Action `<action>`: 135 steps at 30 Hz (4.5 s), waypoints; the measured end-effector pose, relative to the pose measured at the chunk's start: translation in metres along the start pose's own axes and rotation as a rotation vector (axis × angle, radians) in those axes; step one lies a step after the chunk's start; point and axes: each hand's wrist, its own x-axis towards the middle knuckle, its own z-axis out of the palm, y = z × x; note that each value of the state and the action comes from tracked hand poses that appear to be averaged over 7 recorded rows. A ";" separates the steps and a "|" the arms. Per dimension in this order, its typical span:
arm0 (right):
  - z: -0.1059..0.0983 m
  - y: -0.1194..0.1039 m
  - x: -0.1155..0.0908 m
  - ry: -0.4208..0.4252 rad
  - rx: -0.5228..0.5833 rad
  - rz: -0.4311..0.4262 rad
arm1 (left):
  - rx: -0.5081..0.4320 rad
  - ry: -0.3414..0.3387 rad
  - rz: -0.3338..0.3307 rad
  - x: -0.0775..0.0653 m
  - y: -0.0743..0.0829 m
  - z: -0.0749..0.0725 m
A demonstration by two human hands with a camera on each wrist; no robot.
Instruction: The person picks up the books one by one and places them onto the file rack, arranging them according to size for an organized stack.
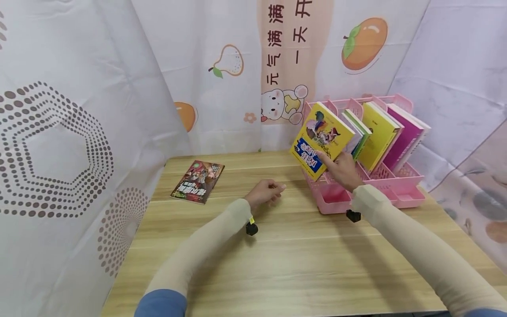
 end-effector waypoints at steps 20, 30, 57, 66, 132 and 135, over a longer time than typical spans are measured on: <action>-0.030 0.015 -0.006 0.166 -0.027 -0.028 | 0.003 -0.082 0.080 0.017 0.010 0.045; -0.039 0.018 -0.013 0.299 0.019 -0.061 | -0.018 -0.110 0.112 0.024 0.020 0.064; -0.019 0.034 0.010 0.112 -0.368 0.270 | -0.312 -0.070 0.040 0.046 0.032 0.093; -0.008 0.034 0.016 0.040 -0.257 0.327 | -0.370 -0.093 -0.004 0.041 0.038 0.101; 0.045 0.012 0.024 -0.091 -0.542 -0.258 | 0.313 0.228 0.030 -0.018 0.014 -0.036; 0.054 0.009 0.026 -0.140 -0.572 -0.217 | 0.289 0.243 0.017 -0.025 0.009 -0.046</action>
